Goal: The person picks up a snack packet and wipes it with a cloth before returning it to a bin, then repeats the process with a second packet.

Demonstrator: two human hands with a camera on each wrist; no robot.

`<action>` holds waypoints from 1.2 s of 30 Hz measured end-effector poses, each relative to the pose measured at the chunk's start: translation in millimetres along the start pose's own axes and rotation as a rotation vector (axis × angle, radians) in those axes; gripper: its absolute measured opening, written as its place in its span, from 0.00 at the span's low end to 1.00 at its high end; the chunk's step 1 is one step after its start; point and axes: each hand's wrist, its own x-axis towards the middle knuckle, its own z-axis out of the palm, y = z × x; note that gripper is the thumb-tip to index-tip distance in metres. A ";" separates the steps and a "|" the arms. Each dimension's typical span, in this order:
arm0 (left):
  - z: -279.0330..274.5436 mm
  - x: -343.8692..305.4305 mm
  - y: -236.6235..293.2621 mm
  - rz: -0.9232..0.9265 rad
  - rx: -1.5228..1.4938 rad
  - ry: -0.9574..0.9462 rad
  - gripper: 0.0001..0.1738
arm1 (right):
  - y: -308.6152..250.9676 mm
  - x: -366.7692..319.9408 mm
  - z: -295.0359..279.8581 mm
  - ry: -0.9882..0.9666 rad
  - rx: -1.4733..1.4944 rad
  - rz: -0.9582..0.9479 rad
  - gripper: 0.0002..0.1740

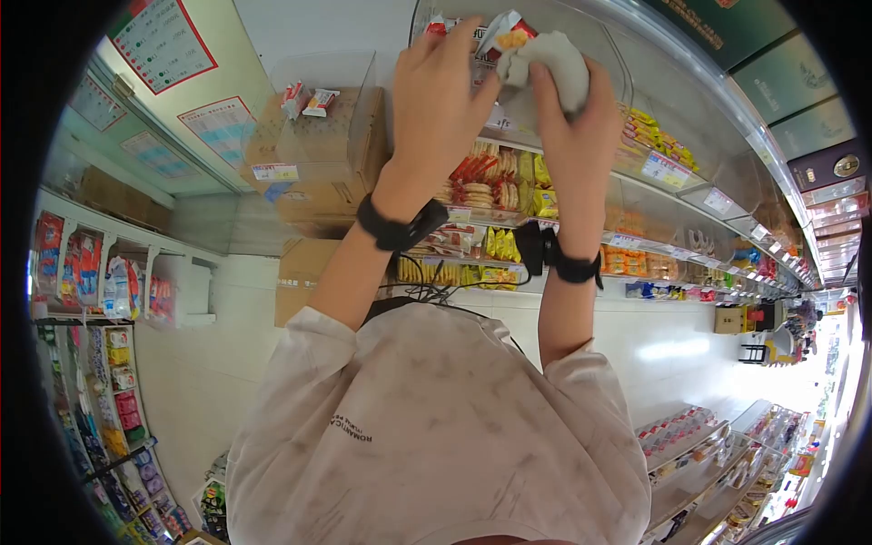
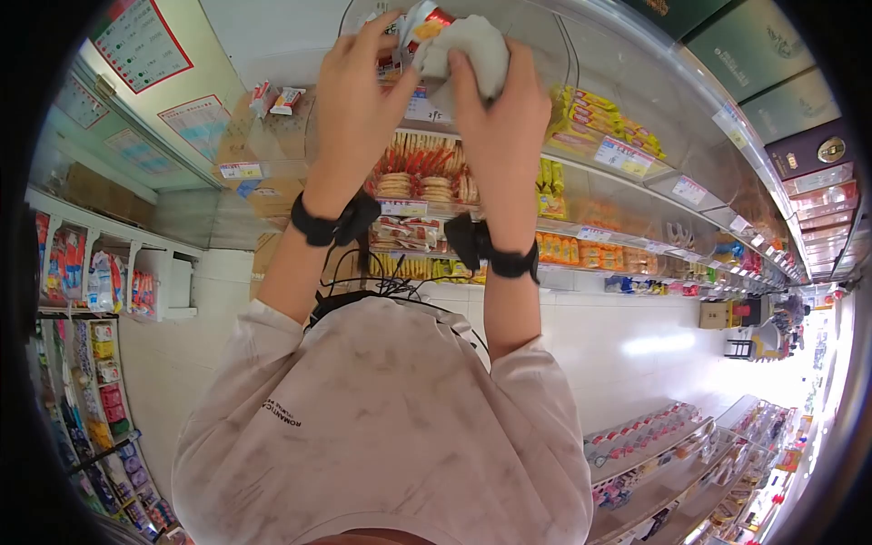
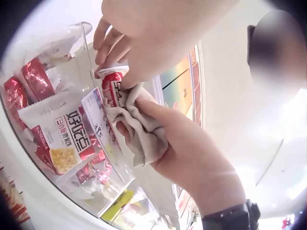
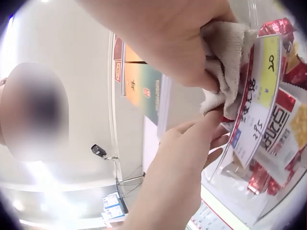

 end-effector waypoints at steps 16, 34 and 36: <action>4.1 -0.6 1.1 0.128 0.206 -0.444 0.24 | 13.0 -4.2 6.5 0.047 -0.135 -0.075 0.23; -129.4 -60.0 -91.9 -0.390 -0.532 -0.248 0.10 | -70.6 -93.8 52.2 0.081 0.046 0.248 0.20; -129.9 -77.7 -126.0 -0.534 -0.584 -0.221 0.10 | -82.6 -110.0 83.6 -0.090 0.170 0.325 0.20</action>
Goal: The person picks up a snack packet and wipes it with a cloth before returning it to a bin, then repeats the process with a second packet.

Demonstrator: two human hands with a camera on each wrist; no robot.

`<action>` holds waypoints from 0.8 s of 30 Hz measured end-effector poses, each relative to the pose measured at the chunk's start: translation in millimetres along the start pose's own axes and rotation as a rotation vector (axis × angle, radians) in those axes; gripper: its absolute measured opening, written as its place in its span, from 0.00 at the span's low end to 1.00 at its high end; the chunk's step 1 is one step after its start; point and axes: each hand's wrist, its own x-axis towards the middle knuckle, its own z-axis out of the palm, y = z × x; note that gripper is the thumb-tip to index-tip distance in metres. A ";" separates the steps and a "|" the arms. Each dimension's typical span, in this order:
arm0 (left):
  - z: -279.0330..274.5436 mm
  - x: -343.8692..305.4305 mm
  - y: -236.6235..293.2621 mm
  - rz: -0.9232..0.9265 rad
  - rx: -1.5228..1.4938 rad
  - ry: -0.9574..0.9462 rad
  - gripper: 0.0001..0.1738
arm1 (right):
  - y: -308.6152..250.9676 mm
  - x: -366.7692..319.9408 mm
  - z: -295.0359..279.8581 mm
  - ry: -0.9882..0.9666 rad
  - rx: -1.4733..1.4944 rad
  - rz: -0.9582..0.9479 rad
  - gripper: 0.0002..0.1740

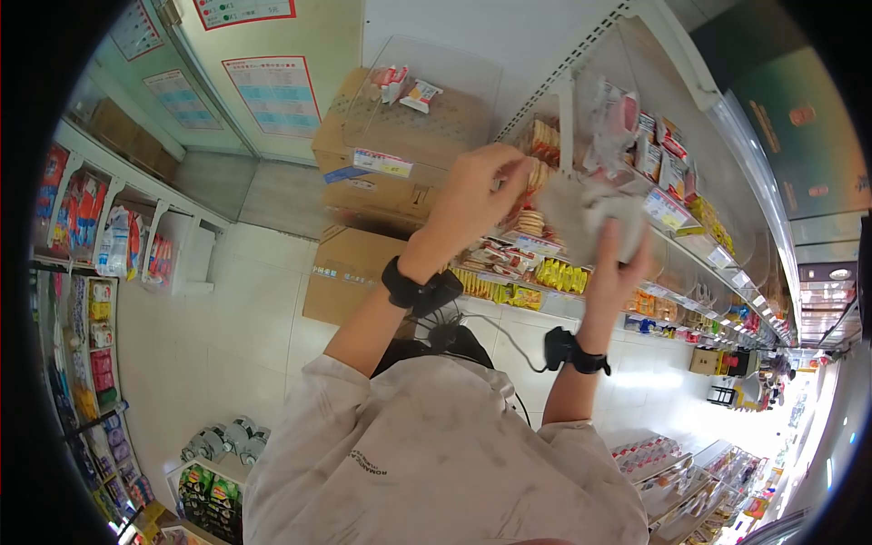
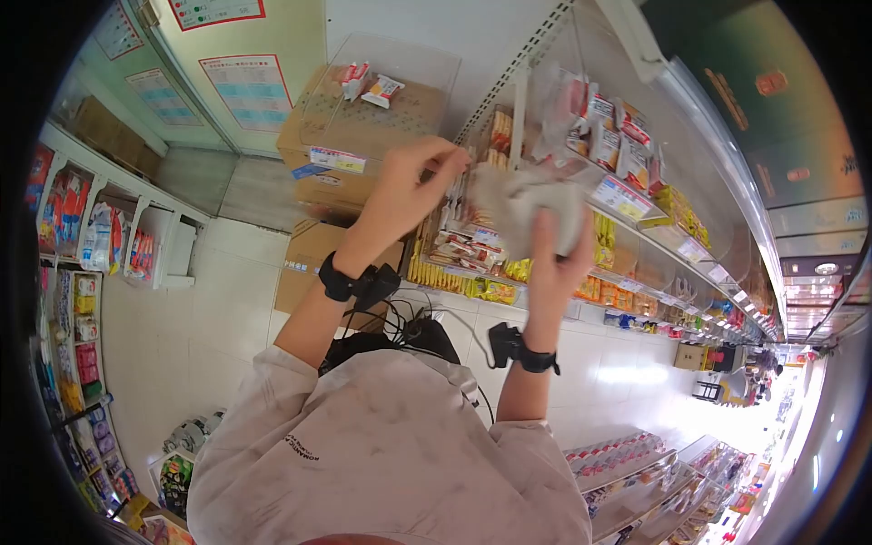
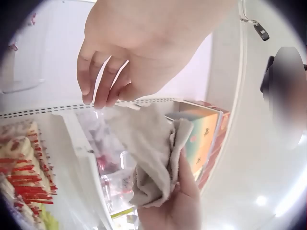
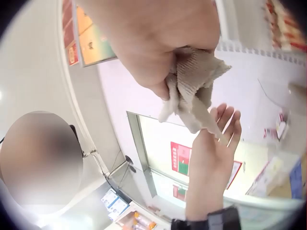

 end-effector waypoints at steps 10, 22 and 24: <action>-79.1 45.3 -170.3 -0.167 0.048 0.291 0.13 | 46.6 41.5 188.0 -0.417 0.595 0.512 0.22; -107.7 147.2 -272.1 -0.496 0.156 0.088 0.31 | 184.1 116.2 342.3 -0.092 0.527 0.946 0.23; -108.9 155.4 -288.9 -0.550 0.155 -0.006 0.31 | 205.5 116.0 352.8 -0.115 0.541 0.892 0.24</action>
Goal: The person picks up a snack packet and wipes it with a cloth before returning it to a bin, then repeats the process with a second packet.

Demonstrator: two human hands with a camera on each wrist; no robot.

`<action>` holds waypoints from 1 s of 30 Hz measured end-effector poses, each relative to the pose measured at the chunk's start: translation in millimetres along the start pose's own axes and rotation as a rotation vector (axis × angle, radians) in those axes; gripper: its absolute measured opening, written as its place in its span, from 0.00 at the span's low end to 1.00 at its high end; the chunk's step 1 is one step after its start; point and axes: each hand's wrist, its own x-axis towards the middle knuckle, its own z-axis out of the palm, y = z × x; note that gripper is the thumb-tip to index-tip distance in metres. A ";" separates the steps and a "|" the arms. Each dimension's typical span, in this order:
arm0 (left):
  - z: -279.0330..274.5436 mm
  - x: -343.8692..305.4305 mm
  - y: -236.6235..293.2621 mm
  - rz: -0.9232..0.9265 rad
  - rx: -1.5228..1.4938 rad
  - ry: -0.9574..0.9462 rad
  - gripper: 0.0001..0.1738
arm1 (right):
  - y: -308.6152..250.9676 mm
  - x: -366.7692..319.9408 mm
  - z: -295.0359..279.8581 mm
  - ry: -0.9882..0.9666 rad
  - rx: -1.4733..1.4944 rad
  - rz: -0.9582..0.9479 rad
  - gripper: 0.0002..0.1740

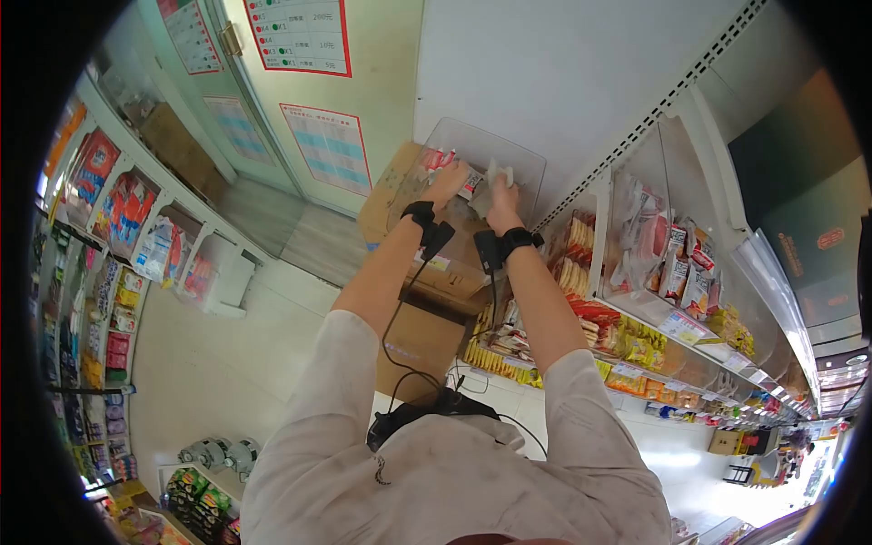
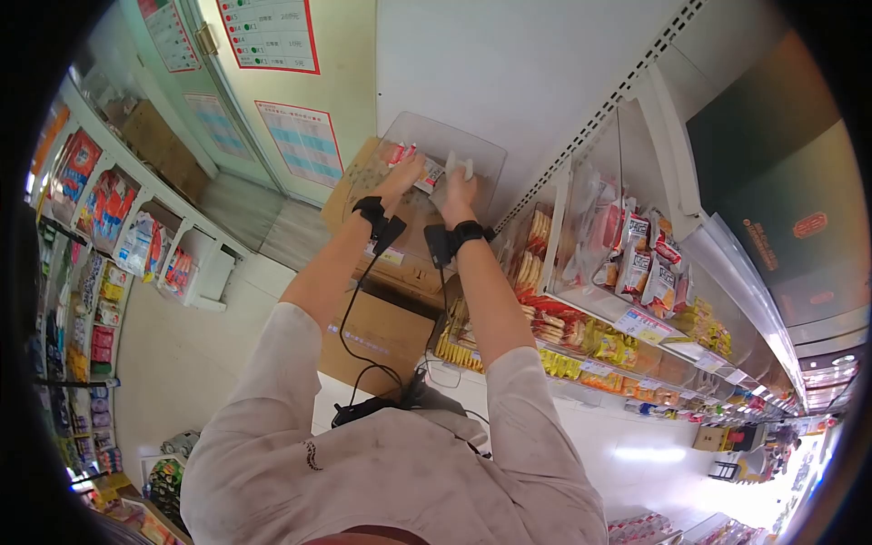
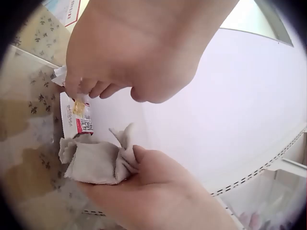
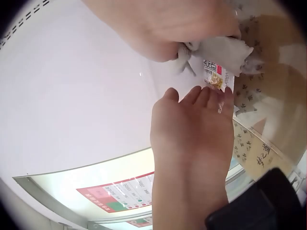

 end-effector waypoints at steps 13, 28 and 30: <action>-1.9 5.4 28.0 -0.170 -0.158 0.011 0.25 | -14.5 9.4 10.8 -0.224 -0.517 -0.279 0.21; -66.1 -251.6 144.2 0.075 -0.791 -0.003 0.16 | -118.8 -213.7 -47.8 -0.606 -0.228 -0.212 0.24; -72.3 -272.8 139.5 0.081 -0.883 0.111 0.15 | -115.0 -230.0 -46.6 -0.558 -0.035 -0.104 0.25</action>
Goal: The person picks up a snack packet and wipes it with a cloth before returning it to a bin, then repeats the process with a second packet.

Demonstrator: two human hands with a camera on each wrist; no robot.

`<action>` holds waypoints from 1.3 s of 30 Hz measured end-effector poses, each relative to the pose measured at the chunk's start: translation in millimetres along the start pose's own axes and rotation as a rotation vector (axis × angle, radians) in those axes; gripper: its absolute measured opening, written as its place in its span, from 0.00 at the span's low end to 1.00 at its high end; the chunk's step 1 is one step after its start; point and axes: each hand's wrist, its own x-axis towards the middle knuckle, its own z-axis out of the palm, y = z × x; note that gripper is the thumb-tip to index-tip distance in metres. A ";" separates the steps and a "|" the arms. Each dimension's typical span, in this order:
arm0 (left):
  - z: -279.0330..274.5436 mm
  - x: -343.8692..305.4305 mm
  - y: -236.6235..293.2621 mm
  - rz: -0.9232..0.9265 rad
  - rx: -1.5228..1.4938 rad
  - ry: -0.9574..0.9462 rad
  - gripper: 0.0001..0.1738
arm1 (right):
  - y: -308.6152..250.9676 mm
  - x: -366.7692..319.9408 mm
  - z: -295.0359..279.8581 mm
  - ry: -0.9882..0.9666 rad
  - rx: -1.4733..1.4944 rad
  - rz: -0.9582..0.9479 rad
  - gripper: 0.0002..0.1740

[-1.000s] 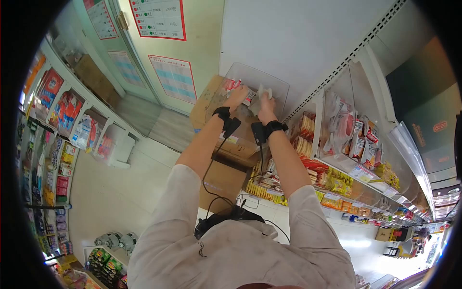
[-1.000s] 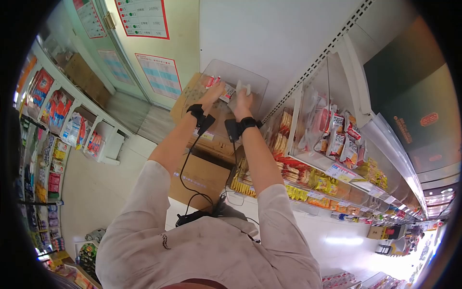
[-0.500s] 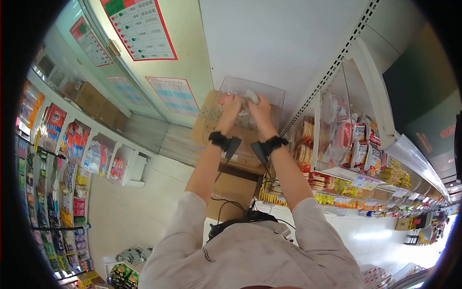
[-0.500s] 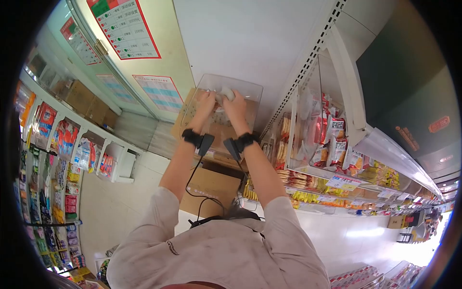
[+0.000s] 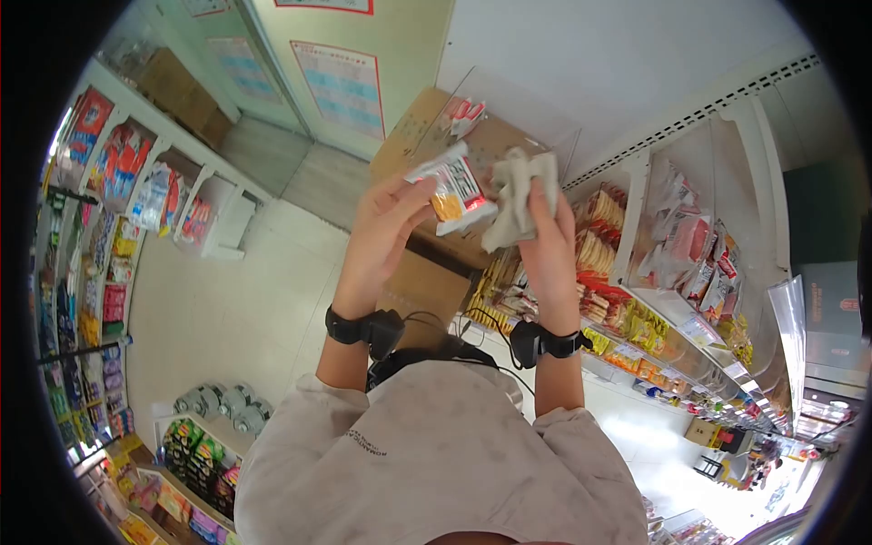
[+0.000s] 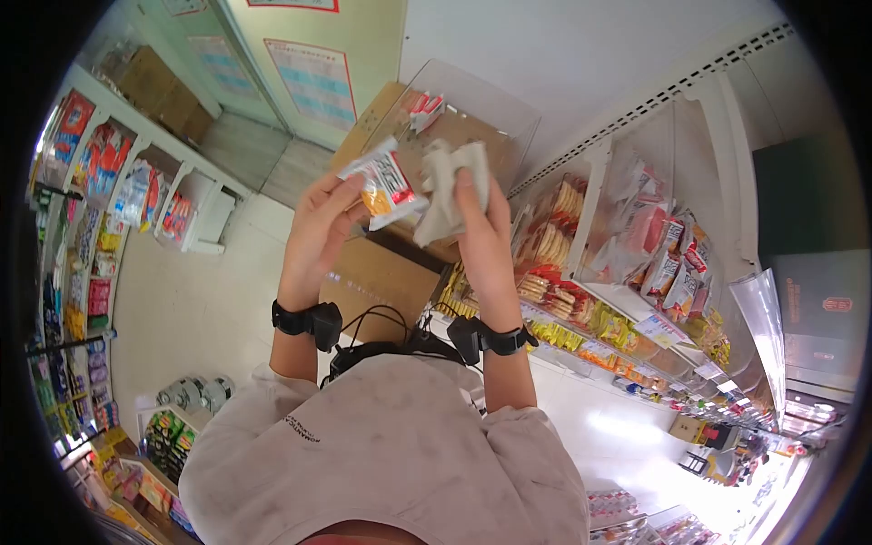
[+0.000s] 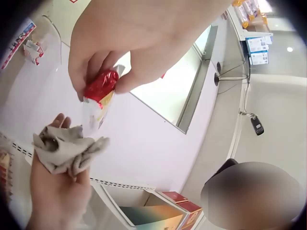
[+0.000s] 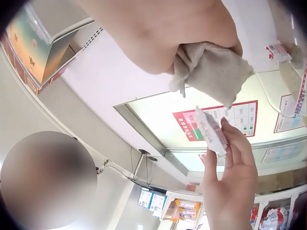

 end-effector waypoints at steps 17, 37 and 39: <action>2.0 -103.6 18.3 0.149 0.015 0.179 0.19 | 18.1 -101.8 74.8 -0.046 -0.235 -0.117 0.22; 99.7 -177.2 -11.9 0.279 0.045 0.167 0.21 | -26.4 -178.3 -41.0 0.143 0.158 -0.182 0.22; 111.8 -180.8 -14.7 0.285 0.078 0.157 0.21 | -41.2 -184.6 -55.3 0.209 0.366 -0.131 0.23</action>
